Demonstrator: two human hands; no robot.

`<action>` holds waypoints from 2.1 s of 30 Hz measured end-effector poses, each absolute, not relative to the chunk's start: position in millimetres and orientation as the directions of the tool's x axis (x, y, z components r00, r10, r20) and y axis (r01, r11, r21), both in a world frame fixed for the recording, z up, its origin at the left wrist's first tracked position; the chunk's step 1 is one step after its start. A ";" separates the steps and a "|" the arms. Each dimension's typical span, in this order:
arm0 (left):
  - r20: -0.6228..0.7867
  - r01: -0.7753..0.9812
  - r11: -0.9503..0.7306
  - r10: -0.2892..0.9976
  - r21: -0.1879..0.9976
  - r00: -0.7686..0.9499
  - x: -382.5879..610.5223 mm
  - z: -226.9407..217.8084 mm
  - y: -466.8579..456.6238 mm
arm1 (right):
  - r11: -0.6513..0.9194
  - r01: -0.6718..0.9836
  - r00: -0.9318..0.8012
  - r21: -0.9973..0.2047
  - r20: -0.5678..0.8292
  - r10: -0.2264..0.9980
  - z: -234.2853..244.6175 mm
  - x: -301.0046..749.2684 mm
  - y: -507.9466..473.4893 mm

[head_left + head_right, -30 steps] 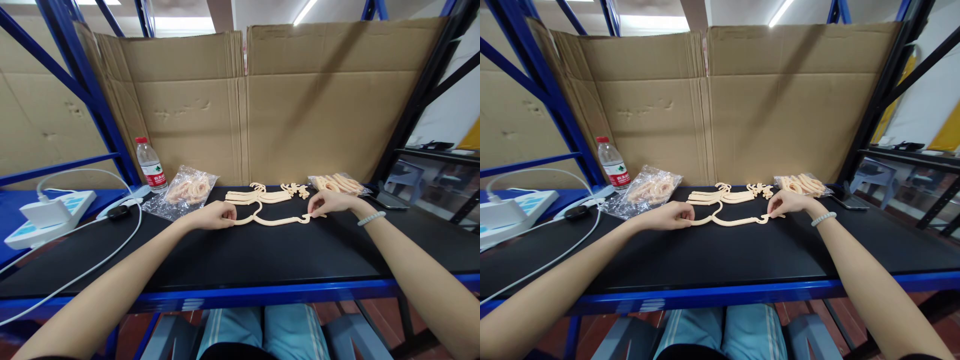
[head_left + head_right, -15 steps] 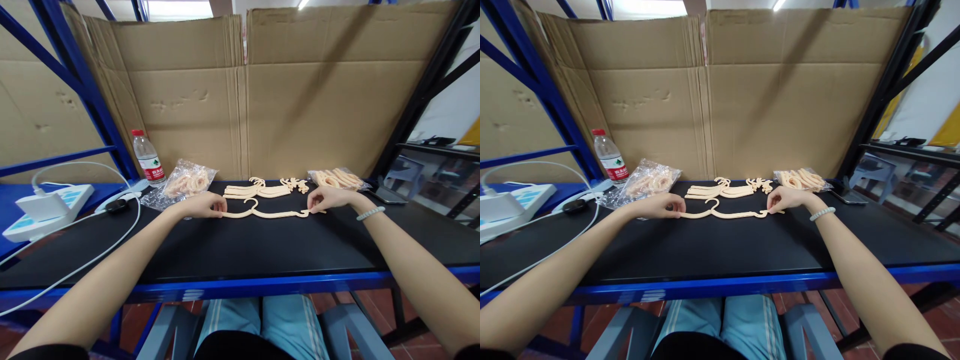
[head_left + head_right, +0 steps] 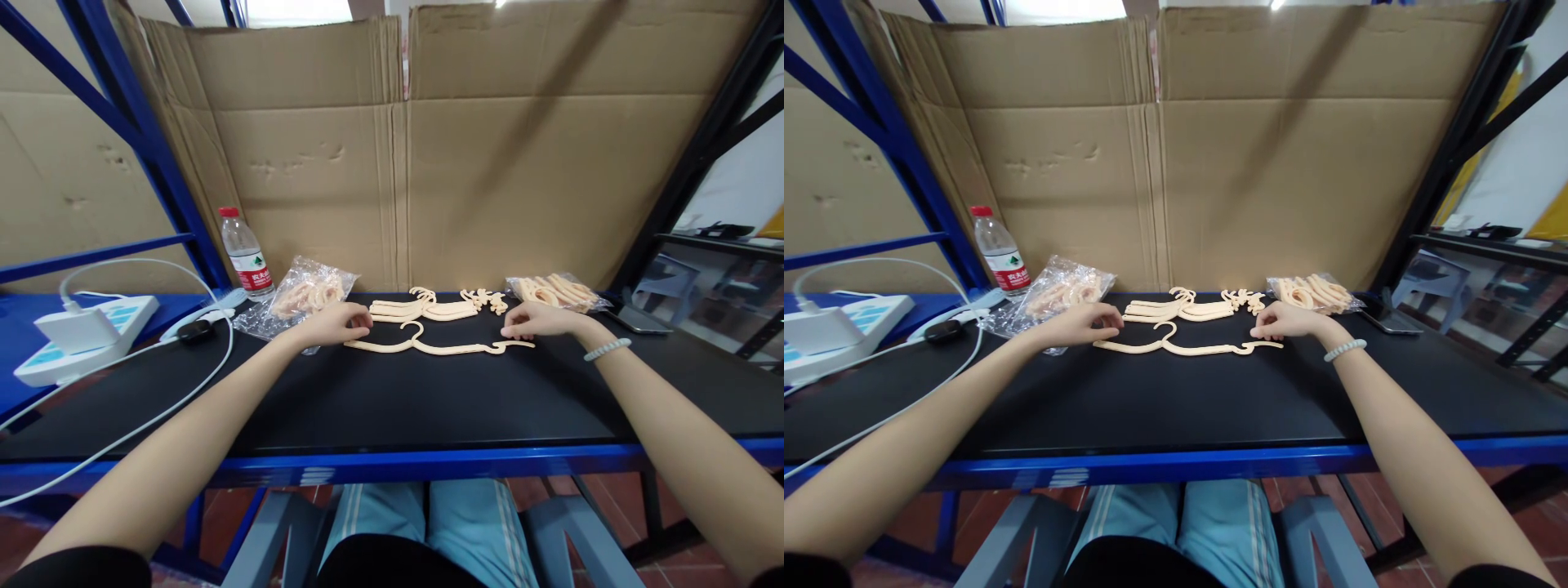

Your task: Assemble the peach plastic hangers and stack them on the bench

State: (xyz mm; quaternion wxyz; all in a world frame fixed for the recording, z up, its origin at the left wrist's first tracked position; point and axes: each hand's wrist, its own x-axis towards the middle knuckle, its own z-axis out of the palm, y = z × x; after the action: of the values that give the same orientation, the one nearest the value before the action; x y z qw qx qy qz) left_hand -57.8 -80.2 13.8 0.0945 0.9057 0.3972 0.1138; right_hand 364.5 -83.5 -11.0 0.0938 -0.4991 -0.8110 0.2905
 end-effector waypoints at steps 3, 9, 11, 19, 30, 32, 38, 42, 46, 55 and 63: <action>0.234 0.700 -0.678 0.735 0.225 0.637 -55.1 5.9 -74.8 | 0.271 0.771 -0.382 -0.576 -0.078 0.921 -14.1 363.1 -81.6; 0.358 0.696 -0.699 0.700 0.166 0.618 -53.6 -3.2 -68.6 | 0.268 0.816 -0.230 -0.513 0.137 0.964 -16.6 359.0 -82.3; 0.386 0.705 -0.696 0.693 0.137 0.609 -53.5 -4.9 -67.9 | 0.279 0.830 -0.222 -0.483 0.174 0.959 -16.5 357.3 -83.2; 0.402 0.747 -0.662 0.703 0.067 0.587 -48.7 -17.2 -56.1 | 0.284 0.887 -0.151 -0.363 0.355 0.923 -23.6 361.2 -72.2; 0.337 0.759 -0.650 0.722 0.029 0.605 -40.2 -19.5 -43.9 | 0.278 0.907 -0.113 -0.318 0.450 0.886 -33.2 373.5 -48.8; 0.339 0.764 -0.644 0.726 0.029 0.599 -39.9 -19.8 -43.4 | 0.303 0.907 -0.151 -0.292 0.447 0.882 -34.9 372.1 -48.3; 0.357 0.759 -0.650 0.718 0.037 0.598 -36.5 -18.2 -47.8 | 0.344 0.913 -0.210 -0.221 0.469 0.858 -44.1 373.0 -41.0; 0.372 0.749 -0.662 0.706 0.044 0.602 -35.4 -17.0 -51.5 | 0.353 0.917 -0.226 -0.183 0.491 0.842 -49.3 376.5 -38.8; 0.392 0.747 -0.662 0.703 0.058 0.593 -36.6 -15.7 -51.7 | 0.383 0.912 -0.265 -0.150 0.498 0.826 -50.9 375.0 -41.6; 0.450 0.756 -0.645 0.711 0.111 0.540 -43.5 -11.5 -50.5 | 0.415 0.903 -0.308 -0.113 0.501 0.809 -50.5 366.5 -46.3; 0.514 0.734 -0.643 0.715 0.218 0.474 -44.5 -6.8 -58.0 | 0.442 0.894 -0.346 -0.078 0.505 0.790 -49.3 365.6 -47.5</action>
State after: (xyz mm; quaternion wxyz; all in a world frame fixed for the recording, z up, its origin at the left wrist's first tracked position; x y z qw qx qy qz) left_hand -44.5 -58.0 -6.8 -0.0164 0.8584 0.4219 0.2915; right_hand 365.6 -47.5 -49.3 0.2429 -0.5175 -0.8135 -0.1063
